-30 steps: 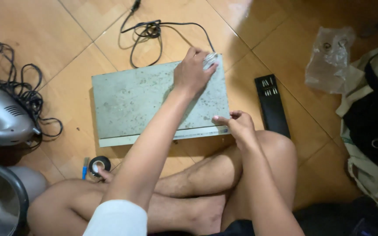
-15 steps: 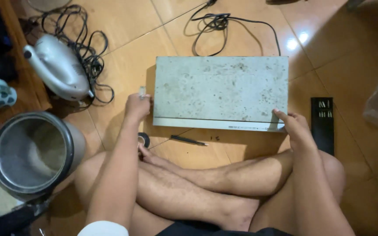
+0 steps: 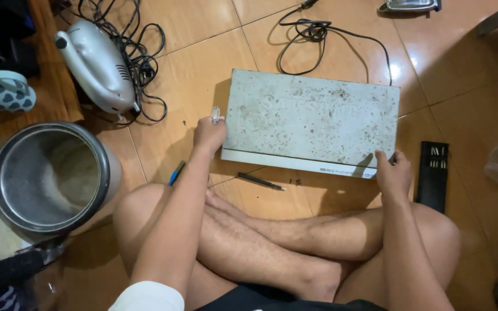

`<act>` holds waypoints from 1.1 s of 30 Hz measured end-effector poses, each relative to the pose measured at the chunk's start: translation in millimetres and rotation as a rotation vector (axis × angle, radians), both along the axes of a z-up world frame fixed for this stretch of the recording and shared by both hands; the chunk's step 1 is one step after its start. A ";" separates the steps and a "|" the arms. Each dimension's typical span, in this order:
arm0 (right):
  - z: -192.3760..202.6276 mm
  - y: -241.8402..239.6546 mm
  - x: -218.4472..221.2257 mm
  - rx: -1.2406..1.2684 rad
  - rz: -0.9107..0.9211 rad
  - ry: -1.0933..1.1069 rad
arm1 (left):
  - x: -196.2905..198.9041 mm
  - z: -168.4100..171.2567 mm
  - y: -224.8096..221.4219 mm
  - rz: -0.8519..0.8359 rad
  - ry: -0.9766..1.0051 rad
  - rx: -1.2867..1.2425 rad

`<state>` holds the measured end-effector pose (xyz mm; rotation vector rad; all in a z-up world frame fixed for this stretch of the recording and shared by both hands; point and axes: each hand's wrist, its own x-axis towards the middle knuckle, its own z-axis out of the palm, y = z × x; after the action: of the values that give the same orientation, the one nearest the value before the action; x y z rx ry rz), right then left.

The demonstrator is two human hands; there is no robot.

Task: Removing the metal top cover of a DVD player using hands and a screwdriver

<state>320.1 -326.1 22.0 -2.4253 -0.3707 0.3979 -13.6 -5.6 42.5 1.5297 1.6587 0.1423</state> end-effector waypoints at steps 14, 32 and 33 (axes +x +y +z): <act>99.0 107.8 -247.4 0.662 -0.400 1.389 | 10.8 2.1 -18.1 -0.066 -0.055 -0.056; 37.3 151.4 -262.3 0.821 -0.557 1.363 | 12.5 -5.9 -9.3 0.082 -0.441 -0.199; 44.5 152.5 -261.9 0.826 -0.546 1.363 | 14.2 4.8 -13.2 0.112 -0.498 -0.248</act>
<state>58.2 -173.5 66.6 -0.9891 0.6043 1.1903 0.6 -18.9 47.3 1.1041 1.3056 0.3356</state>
